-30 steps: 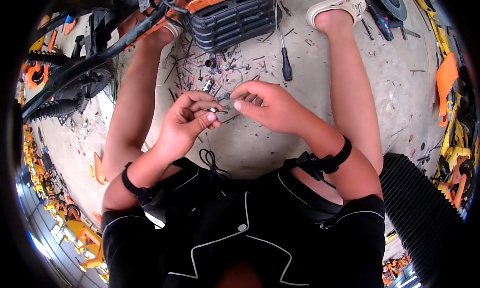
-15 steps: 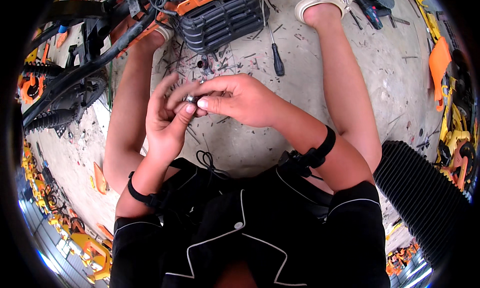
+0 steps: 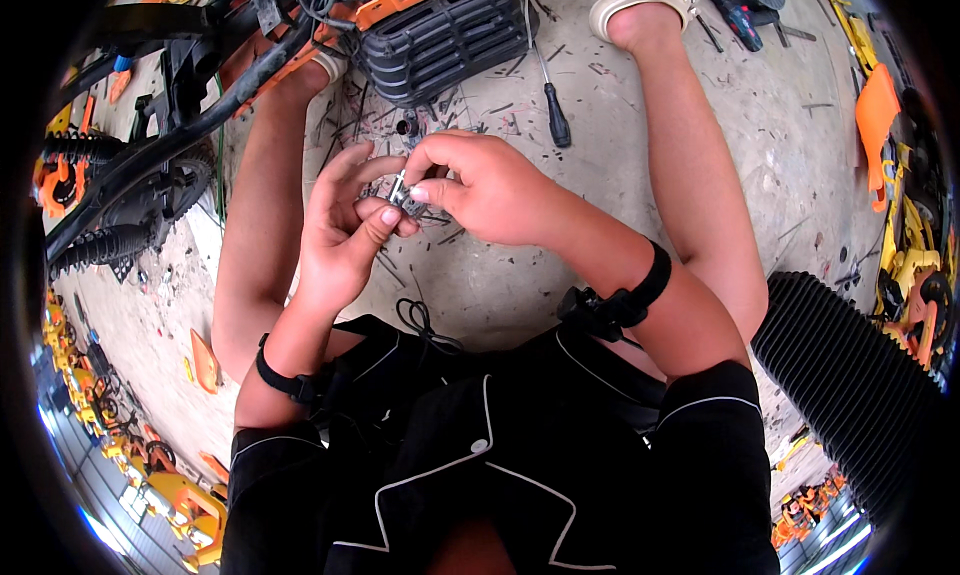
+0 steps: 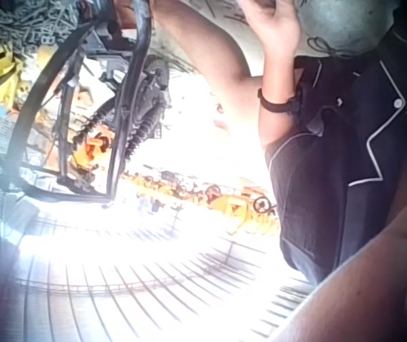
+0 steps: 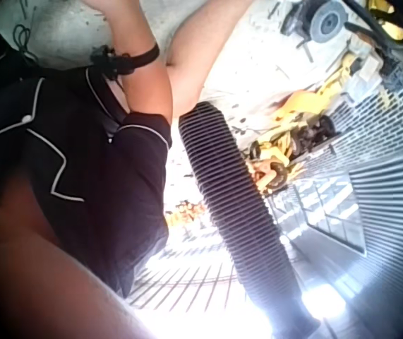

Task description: The person manipulates a drive chain with their hands and pliers, holding links and inserting small components to connect them while sitting on the floor near a motorcycle frame.

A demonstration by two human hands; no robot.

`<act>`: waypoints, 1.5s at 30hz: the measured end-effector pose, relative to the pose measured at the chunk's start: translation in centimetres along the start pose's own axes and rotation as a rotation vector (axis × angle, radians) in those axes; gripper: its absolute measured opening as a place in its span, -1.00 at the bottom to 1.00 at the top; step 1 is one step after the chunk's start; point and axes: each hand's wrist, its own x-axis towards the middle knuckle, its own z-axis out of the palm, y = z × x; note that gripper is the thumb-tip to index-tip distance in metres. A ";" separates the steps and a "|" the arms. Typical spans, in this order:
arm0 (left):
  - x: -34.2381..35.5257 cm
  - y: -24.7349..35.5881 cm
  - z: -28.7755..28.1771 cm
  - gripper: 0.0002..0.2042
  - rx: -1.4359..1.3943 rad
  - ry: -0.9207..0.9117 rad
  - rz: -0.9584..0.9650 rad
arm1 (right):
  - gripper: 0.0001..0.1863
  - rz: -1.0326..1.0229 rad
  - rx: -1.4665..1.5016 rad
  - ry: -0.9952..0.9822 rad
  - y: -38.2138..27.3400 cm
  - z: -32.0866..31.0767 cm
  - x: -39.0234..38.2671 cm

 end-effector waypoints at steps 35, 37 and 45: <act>-17.0 -7.5 -4.0 -0.90 0.234 0.193 -0.057 | -0.63 0.174 -0.508 0.190 0.8 5.5 -17.0; -17.3 -7.3 -4.1 -0.91 0.285 0.200 -0.097 | -0.62 0.251 -0.648 0.095 2.4 5.9 -17.9; -17.4 -6.5 -3.7 -0.92 0.066 0.253 0.097 | -0.65 -0.053 -0.584 0.032 -9.1 6.3 -18.6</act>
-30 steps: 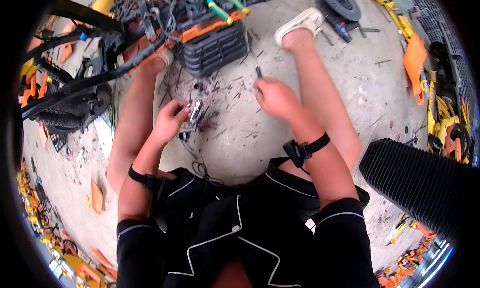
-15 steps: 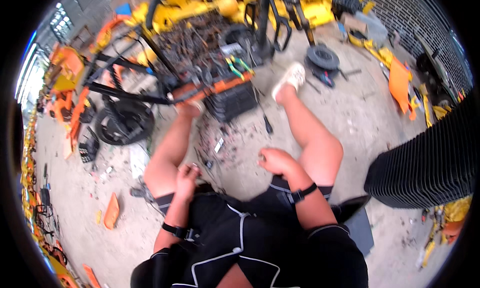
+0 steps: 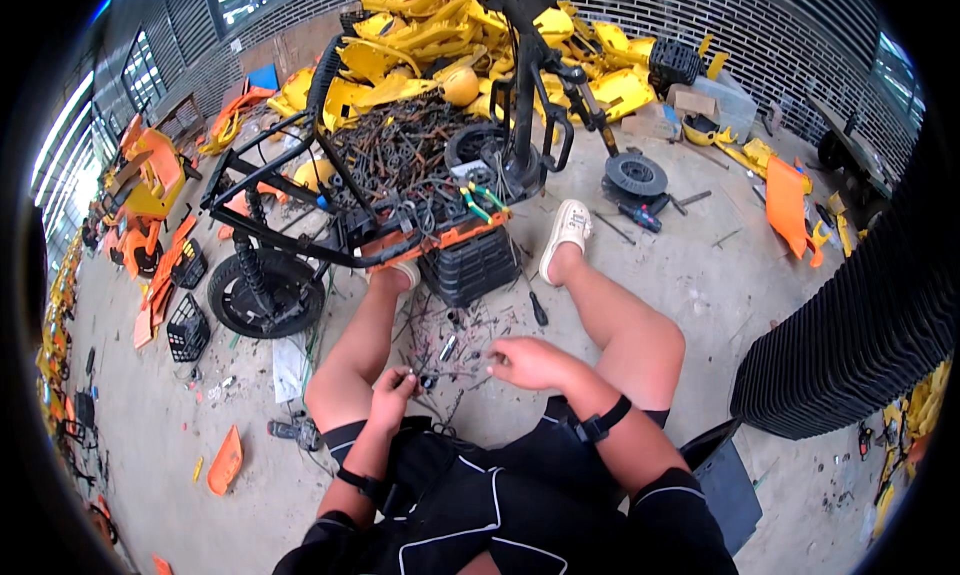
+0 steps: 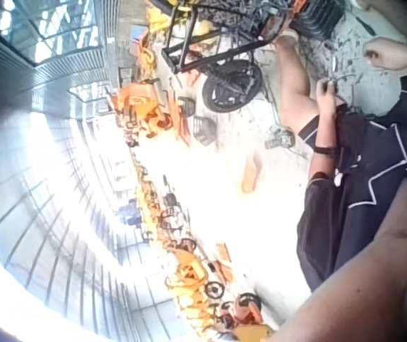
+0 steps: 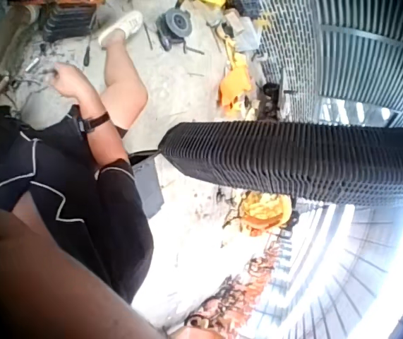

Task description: The person manipulates a drive chain with their hands and pliers, holding links and inserting small components to connect them while sitting on the floor near a motorcycle frame.

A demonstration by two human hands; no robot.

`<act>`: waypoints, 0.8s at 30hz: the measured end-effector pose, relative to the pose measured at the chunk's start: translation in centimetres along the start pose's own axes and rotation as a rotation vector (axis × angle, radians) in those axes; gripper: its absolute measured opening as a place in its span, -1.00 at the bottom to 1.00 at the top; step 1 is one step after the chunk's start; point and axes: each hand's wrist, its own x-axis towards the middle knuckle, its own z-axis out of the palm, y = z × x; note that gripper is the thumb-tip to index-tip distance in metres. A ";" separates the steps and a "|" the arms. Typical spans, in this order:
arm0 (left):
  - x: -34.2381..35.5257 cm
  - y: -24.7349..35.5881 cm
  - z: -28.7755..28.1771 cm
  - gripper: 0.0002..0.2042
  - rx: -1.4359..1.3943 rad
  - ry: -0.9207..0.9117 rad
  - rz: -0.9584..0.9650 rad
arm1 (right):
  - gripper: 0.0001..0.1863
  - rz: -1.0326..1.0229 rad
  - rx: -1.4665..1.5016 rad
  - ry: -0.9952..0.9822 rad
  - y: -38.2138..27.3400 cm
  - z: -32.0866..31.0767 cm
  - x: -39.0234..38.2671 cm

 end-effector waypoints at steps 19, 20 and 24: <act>3.5 -3.2 4.0 -0.83 0.076 0.005 -0.244 | -0.64 -0.841 -0.273 0.812 -12.4 -20.3 -1.8; 3.0 -3.4 4.2 -0.83 0.104 0.005 -0.262 | -0.64 -0.827 -0.267 0.809 -11.4 -20.3 -1.6; 2.6 -4.6 1.9 -0.81 0.316 0.055 -0.202 | -0.64 -0.834 -0.184 0.777 -5.1 -20.7 1.9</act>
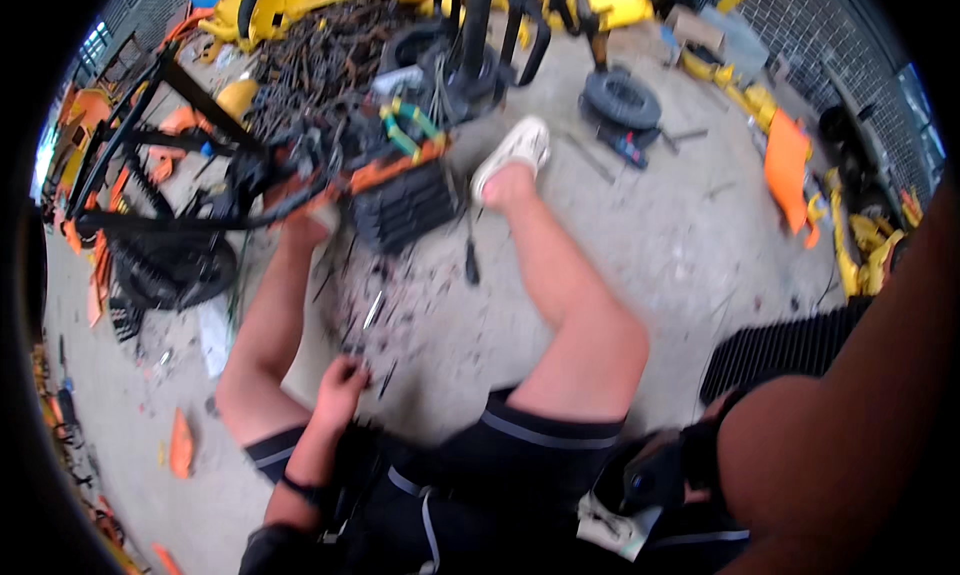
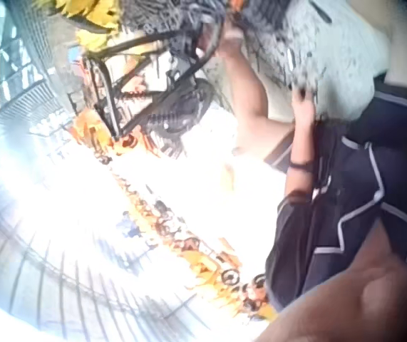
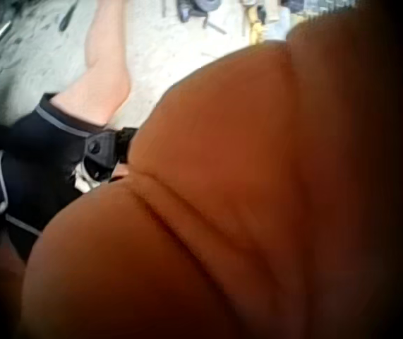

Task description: The person manipulates a drive chain with their hands and pliers, holding links and inserting small components to connect them while sitting on the floor near a motorcycle frame.

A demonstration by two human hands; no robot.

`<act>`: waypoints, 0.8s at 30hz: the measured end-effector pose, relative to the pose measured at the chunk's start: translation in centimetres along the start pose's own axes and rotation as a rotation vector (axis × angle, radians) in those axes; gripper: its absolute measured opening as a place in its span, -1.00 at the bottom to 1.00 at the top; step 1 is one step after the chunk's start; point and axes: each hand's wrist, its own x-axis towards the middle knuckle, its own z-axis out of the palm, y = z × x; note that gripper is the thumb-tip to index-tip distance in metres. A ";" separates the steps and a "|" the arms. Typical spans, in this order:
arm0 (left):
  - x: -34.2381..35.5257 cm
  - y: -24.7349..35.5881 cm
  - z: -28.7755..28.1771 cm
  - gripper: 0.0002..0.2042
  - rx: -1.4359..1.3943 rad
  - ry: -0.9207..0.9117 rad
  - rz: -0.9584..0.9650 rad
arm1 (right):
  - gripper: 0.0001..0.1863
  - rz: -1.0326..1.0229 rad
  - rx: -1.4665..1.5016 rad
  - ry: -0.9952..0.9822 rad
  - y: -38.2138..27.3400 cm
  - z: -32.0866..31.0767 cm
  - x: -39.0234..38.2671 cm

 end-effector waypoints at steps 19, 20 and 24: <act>0.3 7.5 3.6 -0.86 0.172 0.020 0.056 | -0.64 0.372 0.026 -0.294 15.2 7.3 -6.4; 0.4 6.9 3.1 -0.87 0.102 0.027 0.025 | -0.64 0.368 0.031 -0.278 15.1 7.4 -6.2; 0.6 7.2 3.2 -0.88 0.066 -0.012 0.023 | -0.63 0.345 0.046 -0.272 14.0 6.1 -4.5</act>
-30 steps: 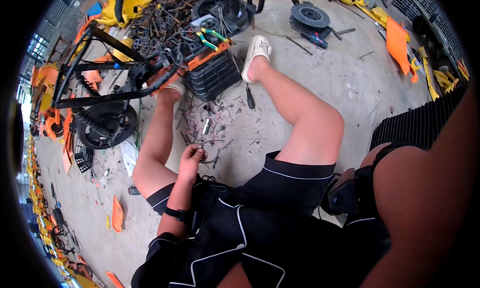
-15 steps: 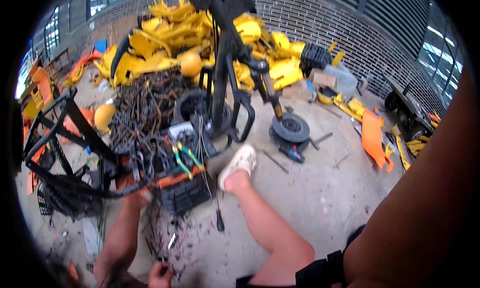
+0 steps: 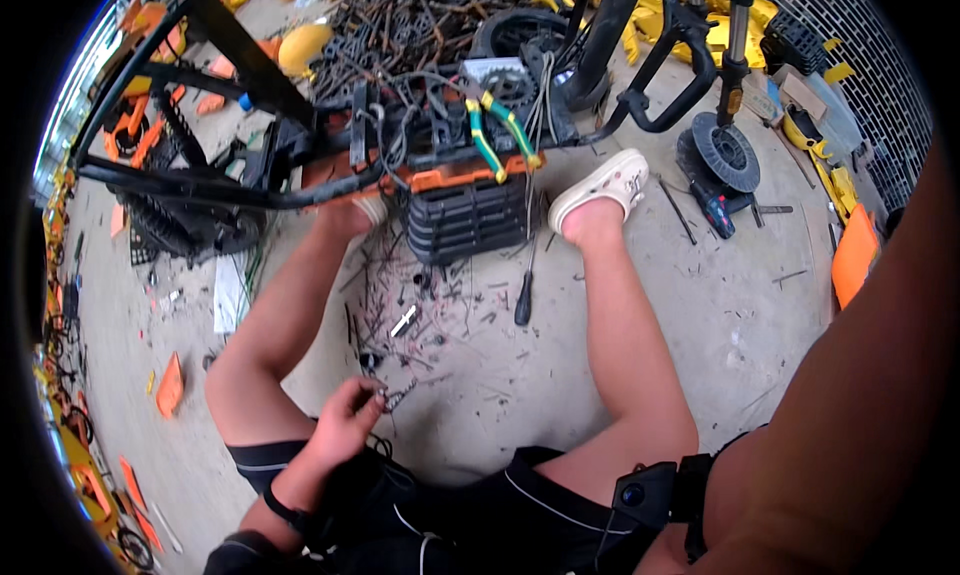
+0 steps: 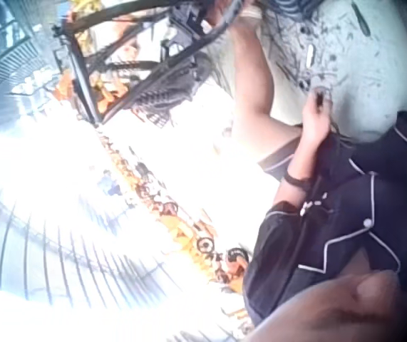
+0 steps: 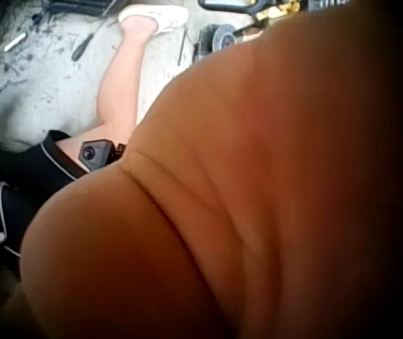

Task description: The person manipulates a drive chain with their hands and pliers, holding links and inserting small components to connect them while sitting on the floor near a motorcycle frame.

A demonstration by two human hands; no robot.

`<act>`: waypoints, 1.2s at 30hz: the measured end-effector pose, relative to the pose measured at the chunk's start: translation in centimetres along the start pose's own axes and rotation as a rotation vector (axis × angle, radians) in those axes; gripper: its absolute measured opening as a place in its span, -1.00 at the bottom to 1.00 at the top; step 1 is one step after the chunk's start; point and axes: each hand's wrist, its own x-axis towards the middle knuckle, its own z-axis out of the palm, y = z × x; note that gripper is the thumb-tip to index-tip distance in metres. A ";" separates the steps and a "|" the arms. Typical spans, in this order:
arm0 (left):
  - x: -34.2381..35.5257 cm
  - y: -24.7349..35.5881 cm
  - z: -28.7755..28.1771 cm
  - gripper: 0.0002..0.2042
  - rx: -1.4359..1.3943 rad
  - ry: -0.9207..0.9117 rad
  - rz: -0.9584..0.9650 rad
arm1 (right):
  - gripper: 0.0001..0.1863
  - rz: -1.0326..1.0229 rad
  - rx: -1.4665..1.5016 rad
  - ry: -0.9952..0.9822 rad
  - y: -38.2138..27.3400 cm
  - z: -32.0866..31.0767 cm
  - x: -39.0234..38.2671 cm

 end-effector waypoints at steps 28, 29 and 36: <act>7.7 8.7 -1.8 -0.86 -0.480 -0.264 -0.063 | -0.67 1.036 -0.082 0.166 22.9 8.4 -15.2; 7.9 8.9 -2.0 -0.88 -0.497 -0.256 -0.075 | -0.57 1.154 -0.230 0.101 23.6 9.1 -16.8; 9.7 6.9 -2.7 -0.88 -0.519 -0.149 -0.165 | -0.25 1.233 -0.530 -0.458 22.6 12.2 -12.8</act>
